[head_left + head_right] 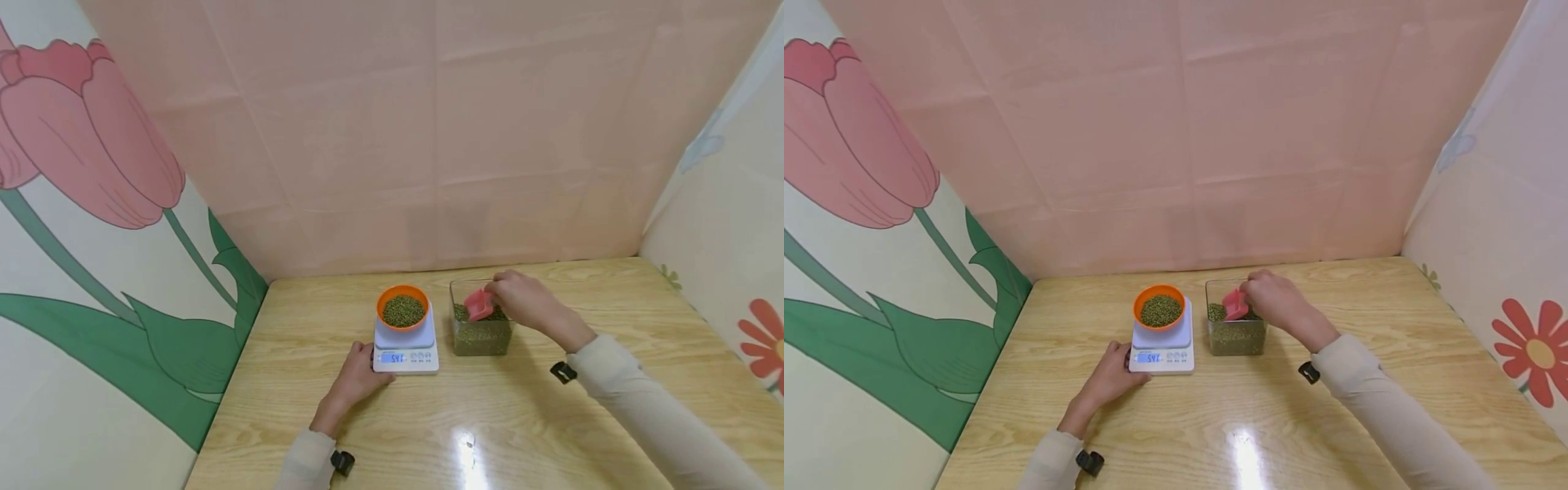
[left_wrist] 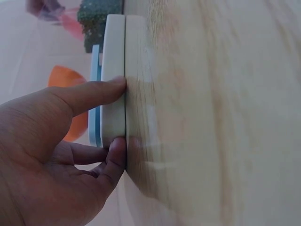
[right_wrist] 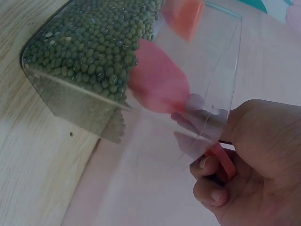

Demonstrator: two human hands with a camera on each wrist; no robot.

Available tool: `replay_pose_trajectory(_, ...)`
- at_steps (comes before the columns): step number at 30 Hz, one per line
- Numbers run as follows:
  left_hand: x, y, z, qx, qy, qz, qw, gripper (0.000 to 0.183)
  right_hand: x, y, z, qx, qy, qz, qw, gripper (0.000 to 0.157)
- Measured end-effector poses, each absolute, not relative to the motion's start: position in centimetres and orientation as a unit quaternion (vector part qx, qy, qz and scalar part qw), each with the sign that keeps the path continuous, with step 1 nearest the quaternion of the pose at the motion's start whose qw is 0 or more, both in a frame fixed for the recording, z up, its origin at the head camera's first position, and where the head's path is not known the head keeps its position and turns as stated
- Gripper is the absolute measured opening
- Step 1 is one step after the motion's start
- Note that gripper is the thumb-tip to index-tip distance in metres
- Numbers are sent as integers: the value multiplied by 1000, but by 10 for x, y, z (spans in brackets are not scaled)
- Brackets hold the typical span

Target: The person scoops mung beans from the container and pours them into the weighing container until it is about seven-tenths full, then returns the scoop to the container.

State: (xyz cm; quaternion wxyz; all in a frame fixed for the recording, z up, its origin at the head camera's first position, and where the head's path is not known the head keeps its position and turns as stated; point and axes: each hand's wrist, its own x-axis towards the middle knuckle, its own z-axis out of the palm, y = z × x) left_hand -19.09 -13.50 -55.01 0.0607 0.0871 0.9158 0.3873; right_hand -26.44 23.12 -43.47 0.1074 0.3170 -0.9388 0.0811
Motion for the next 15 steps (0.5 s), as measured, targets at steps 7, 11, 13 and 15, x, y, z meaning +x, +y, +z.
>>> replay_pose_trajectory(7, -191, -135, -550, 87, 914, 392, 63, 68, -267, 224, -438, 317, -940, 78, 102, 14)
replay_pose_trajectory(11, -192, -135, -550, 88, 914, 391, 62, 69, -270, 222, -440, 316, -940, 81, 96, 15)
replay_pose_trajectory(13, -192, -136, -550, 88, 915, 390, 62, 68, -271, 221, -441, 317, -940, 82, 94, 16)
replay_pose_trajectory(15, -192, -136, -550, 88, 914, 391, 63, 68, -272, 220, -441, 317, -940, 83, 93, 16)
